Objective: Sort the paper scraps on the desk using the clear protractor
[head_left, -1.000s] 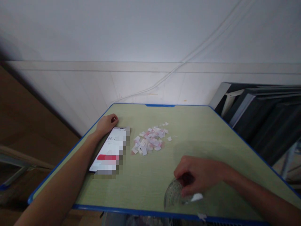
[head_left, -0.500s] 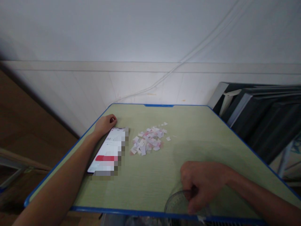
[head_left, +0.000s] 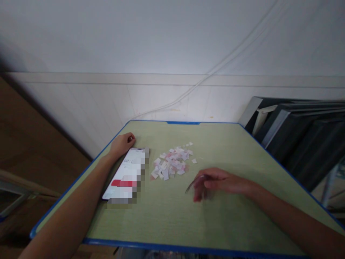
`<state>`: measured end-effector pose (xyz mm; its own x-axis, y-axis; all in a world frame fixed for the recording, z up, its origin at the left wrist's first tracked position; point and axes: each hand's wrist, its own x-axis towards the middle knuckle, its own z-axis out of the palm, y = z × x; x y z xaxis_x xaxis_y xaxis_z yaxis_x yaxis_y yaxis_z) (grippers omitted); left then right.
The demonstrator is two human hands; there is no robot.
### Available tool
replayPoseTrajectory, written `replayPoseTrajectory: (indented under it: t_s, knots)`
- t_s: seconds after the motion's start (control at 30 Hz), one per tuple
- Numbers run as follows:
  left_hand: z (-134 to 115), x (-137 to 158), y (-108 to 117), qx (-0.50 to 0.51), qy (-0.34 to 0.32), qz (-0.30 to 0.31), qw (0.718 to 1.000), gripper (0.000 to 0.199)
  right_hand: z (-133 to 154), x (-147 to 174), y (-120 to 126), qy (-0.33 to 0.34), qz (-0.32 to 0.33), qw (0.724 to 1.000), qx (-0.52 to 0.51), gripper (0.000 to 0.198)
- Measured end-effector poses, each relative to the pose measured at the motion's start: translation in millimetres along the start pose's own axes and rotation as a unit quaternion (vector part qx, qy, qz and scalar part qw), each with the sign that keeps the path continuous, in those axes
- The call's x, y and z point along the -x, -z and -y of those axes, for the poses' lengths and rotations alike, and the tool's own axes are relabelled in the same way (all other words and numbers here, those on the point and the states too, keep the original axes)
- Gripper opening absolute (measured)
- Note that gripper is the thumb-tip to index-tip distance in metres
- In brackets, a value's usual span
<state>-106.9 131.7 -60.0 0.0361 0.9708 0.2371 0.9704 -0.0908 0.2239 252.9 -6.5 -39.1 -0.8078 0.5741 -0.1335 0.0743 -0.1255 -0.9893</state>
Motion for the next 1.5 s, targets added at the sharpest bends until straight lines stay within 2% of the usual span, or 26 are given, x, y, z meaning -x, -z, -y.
replayPoseTrajectory:
  t_s: [0.07,0.1,0.13,0.17,0.27,0.43,0.67,0.8,0.87,1.0,1.07,1.17,1.27,1.4,1.47,1.5]
  knots:
    - [-0.2,0.4,-0.5,0.005,-0.005,-0.005,1.0,0.027,-5.9,-3.6,14.1,0.062,-0.137,0.988,-0.03,0.042]
    - [-0.3,0.6,-0.7,0.006,-0.007,-0.007,1.0,0.027,-7.9,-4.9,21.2,0.075,-0.224,0.972,-0.01,0.041]
    - [-0.5,0.7,-0.8,0.006,-0.008,-0.008,1.0,0.026,-9.1,-5.7,27.7,0.08,-0.283,0.955,0.03,0.041]
    - [-0.7,0.8,-0.9,0.005,-0.007,-0.009,1.0,0.026,-9.4,-6.1,33.3,0.078,-0.296,0.951,0.045,0.041]
    - [-1.4,0.9,-0.6,0.001,-0.003,-0.005,1.0,0.027,-7.9,-6.3,42.5,0.059,-0.288,0.952,0.08,0.041]
    - [-1.5,0.5,-0.1,-0.001,0.0,0.003,1.0,0.025,-8.8,-7.3,40.5,0.03,-0.253,0.958,0.13,0.048]
    - [-1.4,1.5,-0.8,0.006,-0.009,-0.003,1.0,0.026,-6.8,-4.8,38.5,-0.005,-0.212,0.961,0.176,0.033]
    - [-1.9,2.1,-0.3,0.009,-0.011,-0.007,1.0,0.028,2.5,4.8,41.7,-0.03,-0.142,0.969,0.201,0.055]
    - [-1.8,2.0,0.0,0.009,-0.01,-0.005,1.0,0.028,5.8,9.6,43.9,-0.038,-0.119,0.975,0.181,0.06]
    - [-1.7,1.4,-0.4,0.008,-0.006,0.001,1.0,0.027,9.5,13.1,47.5,-0.037,-0.121,0.985,0.116,0.046]
    - [-1.8,1.1,-0.8,0.005,-0.003,0.001,1.0,0.026,11.4,12.3,47.9,0.002,-0.157,0.98,0.123,0.034]
    - [-2.2,1.0,-1.4,0.003,0.0,0.005,1.0,0.027,15.1,11.9,44.7,0.091,-0.266,0.942,0.184,0.027]
    - [-2.2,1.1,-1.5,0.009,0.004,0.01,1.0,0.028,16.9,14.5,37.0,0.145,-0.343,0.871,0.321,0.019]
    - [-2.0,1.6,-1.4,0.007,0.001,0.009,1.0,0.027,14.1,16.5,24.6,0.141,-0.308,0.789,0.513,0.013]
    - [-2.1,1.7,-1.4,0.007,0.0,0.01,1.0,0.027,12.3,15.2,20.3,0.132,-0.291,0.77,0.552,0.013]
    - [-2.3,1.8,-1.3,0.007,0.001,0.011,1.0,0.027,11.6,14.4,19.1,0.127,-0.282,0.769,0.559,0.012]
